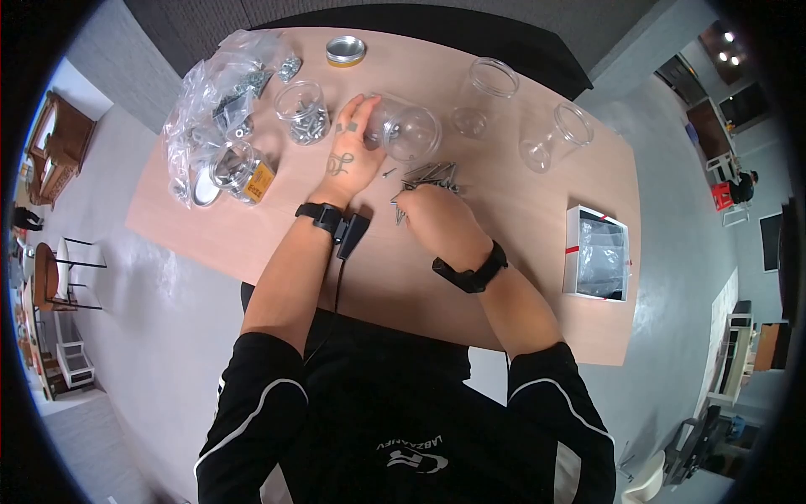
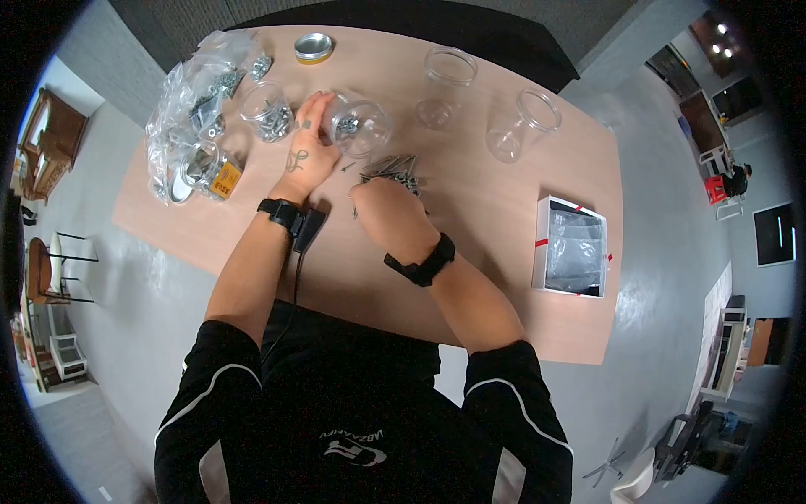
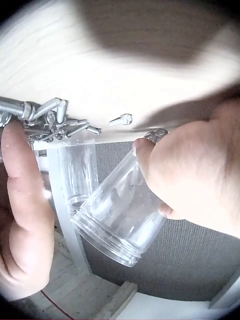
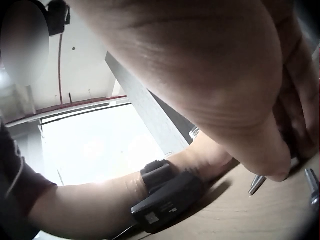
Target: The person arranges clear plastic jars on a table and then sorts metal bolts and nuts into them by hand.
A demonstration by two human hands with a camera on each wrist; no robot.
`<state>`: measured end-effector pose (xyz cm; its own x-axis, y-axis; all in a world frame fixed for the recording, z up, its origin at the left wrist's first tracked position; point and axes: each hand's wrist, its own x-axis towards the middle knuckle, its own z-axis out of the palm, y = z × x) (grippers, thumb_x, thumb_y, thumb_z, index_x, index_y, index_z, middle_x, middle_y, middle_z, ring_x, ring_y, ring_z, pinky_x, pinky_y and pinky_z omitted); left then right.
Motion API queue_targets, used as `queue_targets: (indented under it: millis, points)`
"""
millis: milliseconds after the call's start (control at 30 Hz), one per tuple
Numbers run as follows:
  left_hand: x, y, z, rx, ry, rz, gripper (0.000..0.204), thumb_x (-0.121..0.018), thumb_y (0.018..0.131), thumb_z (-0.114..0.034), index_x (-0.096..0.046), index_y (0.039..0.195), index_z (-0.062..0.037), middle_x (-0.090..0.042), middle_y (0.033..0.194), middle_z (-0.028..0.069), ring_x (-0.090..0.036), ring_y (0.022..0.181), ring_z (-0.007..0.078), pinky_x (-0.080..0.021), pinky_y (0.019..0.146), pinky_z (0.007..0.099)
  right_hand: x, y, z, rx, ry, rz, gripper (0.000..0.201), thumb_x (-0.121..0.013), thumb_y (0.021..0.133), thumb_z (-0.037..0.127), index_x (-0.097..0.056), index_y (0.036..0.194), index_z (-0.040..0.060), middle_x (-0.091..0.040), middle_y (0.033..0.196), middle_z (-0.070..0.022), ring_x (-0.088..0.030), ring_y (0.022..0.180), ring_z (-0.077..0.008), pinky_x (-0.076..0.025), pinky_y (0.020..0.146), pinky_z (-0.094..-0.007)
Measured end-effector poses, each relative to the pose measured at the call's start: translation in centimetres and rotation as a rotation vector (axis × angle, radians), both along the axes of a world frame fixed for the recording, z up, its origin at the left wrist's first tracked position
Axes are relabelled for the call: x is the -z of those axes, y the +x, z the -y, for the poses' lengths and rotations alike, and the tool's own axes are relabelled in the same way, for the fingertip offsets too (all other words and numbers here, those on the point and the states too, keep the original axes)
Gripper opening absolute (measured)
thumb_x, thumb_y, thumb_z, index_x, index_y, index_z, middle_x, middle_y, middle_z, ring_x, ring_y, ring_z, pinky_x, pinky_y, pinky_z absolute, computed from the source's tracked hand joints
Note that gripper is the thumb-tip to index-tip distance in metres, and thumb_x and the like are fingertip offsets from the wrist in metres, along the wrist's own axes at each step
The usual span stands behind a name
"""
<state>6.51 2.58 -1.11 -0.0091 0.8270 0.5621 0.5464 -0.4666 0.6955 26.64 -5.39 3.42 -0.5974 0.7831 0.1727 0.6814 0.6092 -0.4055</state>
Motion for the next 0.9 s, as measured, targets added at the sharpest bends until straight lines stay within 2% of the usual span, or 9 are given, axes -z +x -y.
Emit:
queue_targets:
  millis: [67, 133, 167, 233, 333, 467, 533, 867, 900]
  points:
    - [-0.1, 0.0, 0.0, 0.006, -0.005, 0.007, 0.086, -0.075, 0.077, 0.009, -0.051, 0.153, -0.0214, -0.039, 0.159, 0.023, -0.054, 0.133, 0.0413, -0.056, 0.1, 0.0403, -0.2, 0.4, -0.3, -0.025, 0.019, -0.015, 0.014, -0.06, 0.089, 0.008, -0.071, 0.087, 0.0004, -0.072, 0.088, -0.0236, -0.072, 0.087, -0.0431, -0.057, 0.079, -0.0522]
    - [-0.1, 0.0, 0.0, 0.01, -0.011, 0.015, 0.086, -0.075, 0.076, 0.009, -0.051, 0.153, -0.0214, -0.04, 0.159, 0.0231, -0.054, 0.133, 0.0415, -0.056, 0.1, 0.0406, -1.3, 1.4, -0.5, -0.052, -0.017, -0.089, 0.014, -0.07, 0.085, 0.006, -0.075, 0.098, 0.003, -0.073, 0.089, -0.0188, -0.072, 0.085, -0.0372, -0.057, 0.076, -0.0451]
    - [-0.1, 0.0, 0.0, 0.008, -0.01, 0.012, 0.086, -0.076, 0.076, 0.009, -0.051, 0.153, -0.0214, -0.04, 0.159, 0.0228, -0.054, 0.133, 0.0413, -0.056, 0.1, 0.0406, -2.6, 1.7, -0.5, -0.052, -0.018, -0.089, 0.014, -0.07, 0.085, 0.006, -0.075, 0.098, 0.003, -0.073, 0.089, -0.0188, -0.072, 0.085, -0.0372, -0.057, 0.076, -0.0451]
    - [0.1, 0.0, 0.0, 0.004, -0.011, 0.013, 0.086, -0.076, 0.076, 0.009, -0.051, 0.153, -0.0215, -0.04, 0.159, 0.0225, -0.054, 0.132, 0.0411, -0.056, 0.1, 0.0407, -5.5, 2.1, -0.4, 0.041, -0.155, -0.199, 0.016, -0.073, 0.087, 0.007, -0.076, 0.103, 0.0023, -0.073, 0.088, -0.0168, -0.072, 0.078, -0.0313, -0.057, 0.073, -0.0393]
    - [0.0, -0.1, 0.0, 0.015, -0.015, -0.006, 0.086, -0.077, 0.075, 0.009, -0.053, 0.151, -0.0216, -0.04, 0.159, 0.0215, -0.055, 0.132, 0.041, -0.056, 0.1, 0.0408, -7.2, 2.0, -0.8, 0.141, -0.199, -0.365, 0.02, -0.075, 0.088, 0.007, -0.076, 0.107, 0.0015, -0.074, 0.09, -0.0154, -0.072, 0.075, -0.027, -0.057, 0.072, -0.0369]
    - [-0.3, 0.1, 0.2, 0.038, -0.016, -0.034, 0.086, -0.078, 0.074, 0.01, -0.055, 0.15, -0.0219, -0.04, 0.159, 0.0199, -0.055, 0.132, 0.04, -0.057, 0.099, 0.0411, -4.6, 1.6, -2.6, 0.168, 0.045, -0.427, 0.019, -0.076, 0.089, 0.006, -0.075, 0.107, 0.0008, -0.075, 0.091, -0.0155, -0.072, 0.077, -0.0291, -0.057, 0.073, -0.0387]
    - [-0.2, 0.0, 0.2, 0.046, -0.025, -0.029, 0.085, -0.078, 0.074, 0.011, -0.056, 0.149, -0.022, -0.04, 0.159, 0.0195, -0.056, 0.132, 0.0397, -0.057, 0.099, 0.0414, -3.8, 1.5, -3.1, 0.179, 0.129, -0.376, 0.017, -0.071, 0.093, 0.01, -0.073, 0.109, 0.0028, -0.075, 0.099, -0.018, -0.072, 0.089, -0.0367, -0.057, 0.08, -0.0453]
    - [-0.2, -0.1, 0.2, 0.065, -0.017, -0.022, 0.084, -0.077, 0.075, 0.01, -0.056, 0.149, -0.0226, -0.04, 0.159, 0.0193, -0.057, 0.131, 0.0407, -0.056, 0.101, 0.0427, -3.1, 1.5, -3.7, 0.211, 0.109, -0.282, 0.02, -0.072, 0.093, 0.012, -0.074, 0.112, 0.0059, -0.076, 0.097, -0.0158, -0.073, 0.09, -0.0369, -0.057, 0.08, -0.0461]
    - [-0.1, -0.1, 0.2, 0.063, -0.015, -0.025, 0.084, -0.077, 0.075, 0.01, -0.056, 0.15, -0.0226, -0.04, 0.159, 0.0194, -0.056, 0.132, 0.041, -0.055, 0.102, 0.0431, -3.0, 1.5, -3.7, 0.2, 0.132, -0.287, 0.022, -0.076, 0.09, 0.01, -0.074, 0.112, 0.0046, -0.076, 0.095, -0.0167, -0.073, 0.085, -0.0352, -0.058, 0.077, -0.0439]
